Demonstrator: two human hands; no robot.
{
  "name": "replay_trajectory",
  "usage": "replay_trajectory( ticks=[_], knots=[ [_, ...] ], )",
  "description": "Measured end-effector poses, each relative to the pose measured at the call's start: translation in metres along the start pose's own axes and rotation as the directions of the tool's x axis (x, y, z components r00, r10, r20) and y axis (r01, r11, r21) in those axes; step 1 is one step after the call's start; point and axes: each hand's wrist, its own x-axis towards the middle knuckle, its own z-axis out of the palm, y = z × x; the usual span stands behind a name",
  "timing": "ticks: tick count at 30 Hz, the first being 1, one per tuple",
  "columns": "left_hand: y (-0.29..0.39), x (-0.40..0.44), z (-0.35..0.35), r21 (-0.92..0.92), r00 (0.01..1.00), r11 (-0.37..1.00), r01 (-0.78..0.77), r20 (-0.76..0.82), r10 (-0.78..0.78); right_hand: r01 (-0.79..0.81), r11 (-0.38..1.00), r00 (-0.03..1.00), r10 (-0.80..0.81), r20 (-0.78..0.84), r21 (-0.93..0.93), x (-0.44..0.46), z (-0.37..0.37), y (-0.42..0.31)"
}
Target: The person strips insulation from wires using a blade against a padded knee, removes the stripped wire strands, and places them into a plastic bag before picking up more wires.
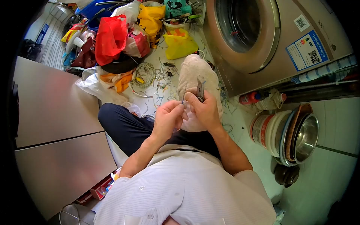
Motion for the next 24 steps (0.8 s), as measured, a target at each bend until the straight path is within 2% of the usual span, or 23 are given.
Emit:
replay_trajectory(
  ticks=[2,5,10,12,13,14,15,16,18,20,22,24],
  knots=[
    [-0.002,0.0,-0.001,0.034,1.0,0.999,-0.011,0.001,0.011,0.028,0.994,1.0,-0.027,0.002,-0.107,0.0,0.001,-0.002],
    [-0.009,0.0,-0.002,0.097,1.0,0.995,-0.028,-0.005,0.029,0.061,0.986,0.998,-0.058,0.028,-0.156,0.002,-0.002,0.0],
    [-0.008,0.001,-0.004,0.134,0.999,0.99,-0.04,0.033,0.036,-0.02,0.996,0.996,0.027,0.086,-0.087,0.005,-0.012,0.002],
    [-0.007,0.002,-0.008,-0.114,0.988,0.99,0.082,0.14,-0.065,-0.039,0.998,0.994,0.045,0.103,-0.058,0.006,-0.013,0.004],
    [-0.008,0.002,-0.008,-0.114,0.988,0.99,0.082,0.141,-0.065,-0.024,1.0,0.993,0.024,0.115,-0.001,0.007,-0.013,0.006],
    [-0.01,0.003,-0.008,-0.222,0.979,0.966,0.133,0.178,-0.094,-0.009,0.998,0.992,0.002,0.125,0.057,0.008,-0.013,0.007],
    [-0.011,0.003,-0.007,-0.325,0.969,0.927,0.185,0.219,-0.117,-0.009,0.998,0.992,0.002,0.126,0.057,0.007,-0.012,0.007],
    [-0.012,0.004,-0.007,-0.325,0.969,0.927,0.185,0.219,-0.116,0.009,0.998,0.993,-0.016,0.118,0.061,0.007,-0.011,0.007],
    [-0.013,0.005,-0.007,-0.469,0.946,0.845,0.258,0.301,-0.121,0.028,0.997,0.993,-0.035,0.11,0.066,0.004,-0.01,0.009],
    [-0.016,0.007,-0.007,-0.515,0.952,0.816,0.262,0.274,-0.132,0.082,0.996,0.991,-0.086,0.105,0.037,0.003,-0.011,0.014],
    [-0.016,0.008,-0.008,-0.561,0.959,0.786,0.26,0.244,-0.143,0.066,0.997,0.994,-0.069,0.079,0.048,0.005,-0.013,0.009],
    [-0.015,0.006,-0.01,-0.337,0.968,0.917,0.213,0.2,-0.151,0.051,0.997,0.997,-0.054,0.051,0.059,0.008,-0.013,0.001]
  ],
)
